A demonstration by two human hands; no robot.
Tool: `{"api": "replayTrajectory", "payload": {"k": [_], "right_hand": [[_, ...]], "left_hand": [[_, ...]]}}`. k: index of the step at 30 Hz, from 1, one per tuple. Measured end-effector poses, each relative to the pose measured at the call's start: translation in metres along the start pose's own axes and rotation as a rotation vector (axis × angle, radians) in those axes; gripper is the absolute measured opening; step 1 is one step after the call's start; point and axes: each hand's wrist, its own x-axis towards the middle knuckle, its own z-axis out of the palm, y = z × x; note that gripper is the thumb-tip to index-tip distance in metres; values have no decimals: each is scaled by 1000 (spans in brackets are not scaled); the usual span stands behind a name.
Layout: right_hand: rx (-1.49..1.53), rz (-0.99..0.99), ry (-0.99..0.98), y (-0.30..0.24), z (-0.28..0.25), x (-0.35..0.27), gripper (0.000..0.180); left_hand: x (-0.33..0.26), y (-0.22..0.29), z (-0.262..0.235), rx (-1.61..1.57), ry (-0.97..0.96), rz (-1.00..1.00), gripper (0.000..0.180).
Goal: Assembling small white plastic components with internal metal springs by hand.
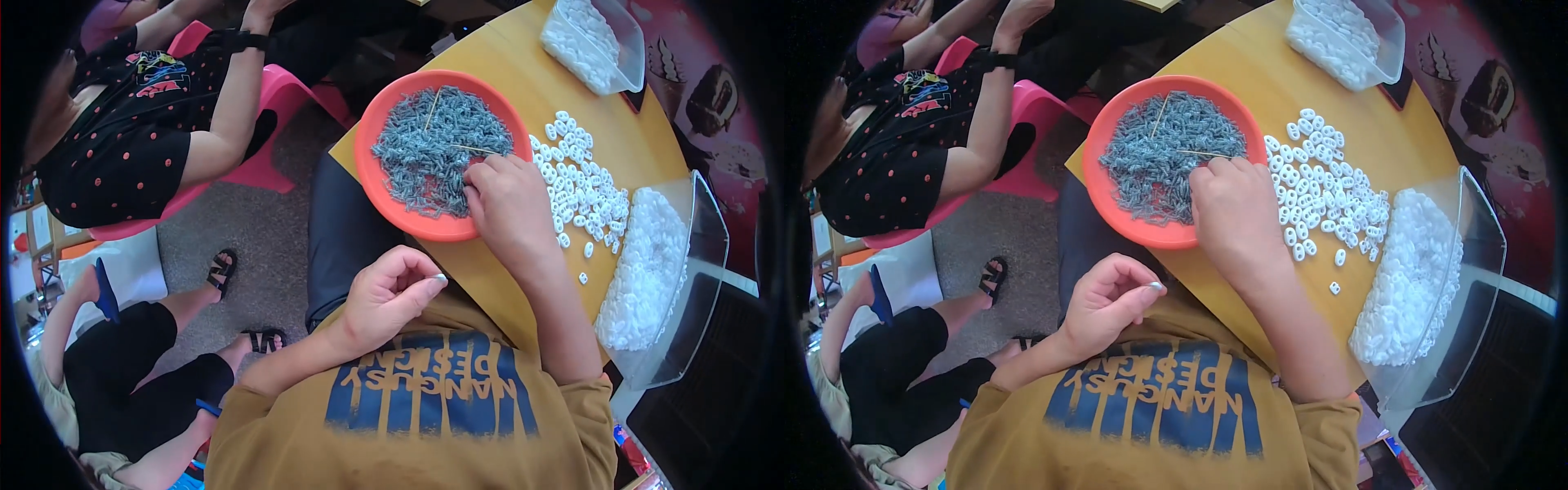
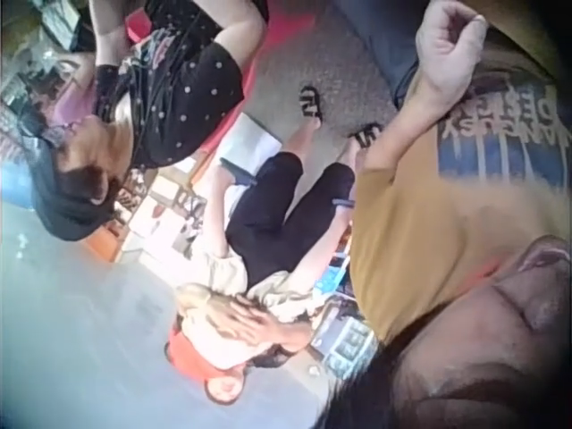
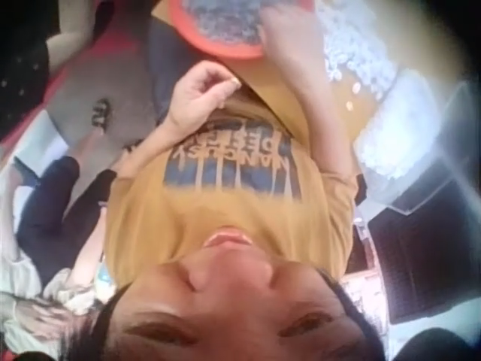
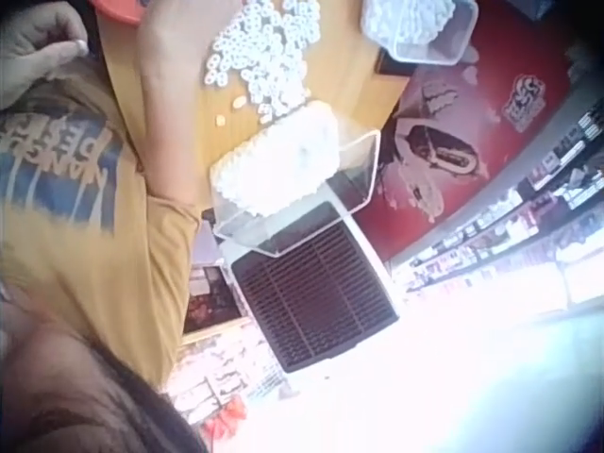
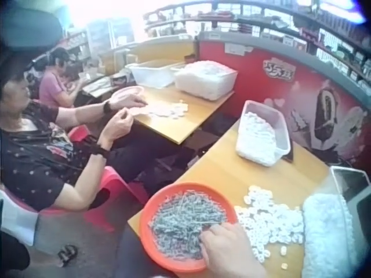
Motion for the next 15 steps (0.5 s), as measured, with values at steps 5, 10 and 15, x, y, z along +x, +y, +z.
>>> {"api": "replayTrajectory", "payload": {"k": [5,10,15], "right_hand": [[156,-24,-36,0,7,5,5],[142,6,-27,-7,5,2,4],[216,73,-13,-15,4,1,4]], "left_hand": [[-3,-11,-4,-59,-73,-9,9],[4,-19,3,230,-54,317,7],[2,-21,6,230,-73,295,8]]}}
